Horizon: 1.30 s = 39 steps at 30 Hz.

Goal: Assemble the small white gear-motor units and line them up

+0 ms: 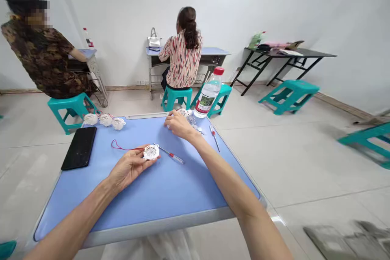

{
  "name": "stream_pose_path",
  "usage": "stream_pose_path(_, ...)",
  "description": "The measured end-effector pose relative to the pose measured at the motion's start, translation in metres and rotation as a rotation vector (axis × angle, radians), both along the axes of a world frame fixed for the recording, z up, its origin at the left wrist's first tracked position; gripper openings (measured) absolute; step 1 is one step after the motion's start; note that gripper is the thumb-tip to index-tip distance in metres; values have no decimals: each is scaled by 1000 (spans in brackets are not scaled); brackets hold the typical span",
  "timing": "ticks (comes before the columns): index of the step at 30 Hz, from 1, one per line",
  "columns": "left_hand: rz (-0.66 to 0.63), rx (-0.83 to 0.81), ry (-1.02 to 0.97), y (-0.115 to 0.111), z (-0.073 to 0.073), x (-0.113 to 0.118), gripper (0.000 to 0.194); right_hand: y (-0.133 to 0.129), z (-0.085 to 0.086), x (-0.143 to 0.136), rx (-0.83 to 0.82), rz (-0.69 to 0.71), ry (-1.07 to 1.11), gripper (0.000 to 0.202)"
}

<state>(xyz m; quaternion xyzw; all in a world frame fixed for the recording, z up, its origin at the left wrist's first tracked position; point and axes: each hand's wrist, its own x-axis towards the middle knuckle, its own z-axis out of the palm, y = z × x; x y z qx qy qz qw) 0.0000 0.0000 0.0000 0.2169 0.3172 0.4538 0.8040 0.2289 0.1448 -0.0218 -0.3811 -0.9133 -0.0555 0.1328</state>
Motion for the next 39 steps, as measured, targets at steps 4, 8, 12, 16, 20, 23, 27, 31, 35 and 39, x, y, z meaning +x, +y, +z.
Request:
stream_pose_path(4,-2,8,1,-6,1,-2,41,-1,1,0,1,-7,0,20)
stream_pose_path(8,2,4,0,-6,2,-2,39,-2,1,-2,0,-16,-1,20)
stream_pose_path(12,-4,6,3,-6,4,-2,39,-3,3,-4,-3,-15,-7,21)
stream_pose_path(16,-7,4,-6,-6,5,-1,39,-6,3,-6,0,-17,-13,22)
stream_pose_path(20,-8,6,-3,-7,5,-2,37,-8,1,-7,13,-27,-9,26)
stream_pose_path(23,-10,6,1,-7,4,-2,37,-10,0,-8,15,-33,8,26)
stream_pose_path(27,-12,17,-6,-7,4,-2,38,-13,-1,-11,3,-51,60,23)
stream_pose_path(31,-25,29,-6,-7,5,-2,38,-22,2,-13,-15,-86,135,19)
stream_pose_path(35,-23,33,-15,-7,4,-3,38,-38,12,-18,-59,-118,248,18)
stream_pose_path(39,-36,48,-15,-6,-1,-3,38,-61,26,-26,-331,-118,521,17)
